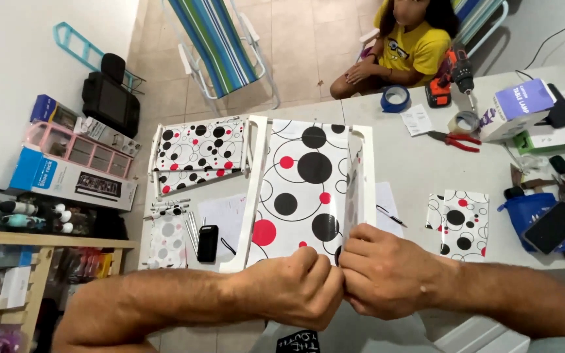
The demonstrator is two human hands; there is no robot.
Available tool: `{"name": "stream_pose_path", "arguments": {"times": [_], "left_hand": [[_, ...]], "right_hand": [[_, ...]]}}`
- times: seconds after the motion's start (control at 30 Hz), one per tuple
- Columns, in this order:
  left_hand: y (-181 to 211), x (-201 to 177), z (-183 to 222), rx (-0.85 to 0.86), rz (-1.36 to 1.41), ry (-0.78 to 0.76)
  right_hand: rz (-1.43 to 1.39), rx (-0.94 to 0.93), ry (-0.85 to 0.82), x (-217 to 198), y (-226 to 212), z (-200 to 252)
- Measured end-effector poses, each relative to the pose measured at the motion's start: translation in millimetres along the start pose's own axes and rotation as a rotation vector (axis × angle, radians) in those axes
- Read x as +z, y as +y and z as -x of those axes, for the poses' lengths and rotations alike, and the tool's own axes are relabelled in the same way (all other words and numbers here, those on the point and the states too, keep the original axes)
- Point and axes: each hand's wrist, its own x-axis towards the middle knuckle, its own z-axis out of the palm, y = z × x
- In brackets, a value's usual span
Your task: Disassembling a modular shelf unit made of fabric panels, plastic rods, and connectors.
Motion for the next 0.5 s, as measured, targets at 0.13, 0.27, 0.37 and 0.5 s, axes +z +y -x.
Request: {"name": "stream_pose_path", "arguments": {"times": [0.13,0.27,0.37,0.5], "left_hand": [[1,3,4,-0.015,0.057,-0.006],[5,3,8,-0.026,0.099,-0.028],[0,1,12,-0.038,0.106,-0.037],[4,-1,16,-0.041,0.130,-0.045]], "right_hand": [[0.004,-0.026,-0.011,-1,2,-4],[-0.052,-0.040,-0.032,0,0,-5],[-0.144,0.003,-0.113,7,-1,5],[-0.188,0.014,-0.014,23,-11,12]]}}
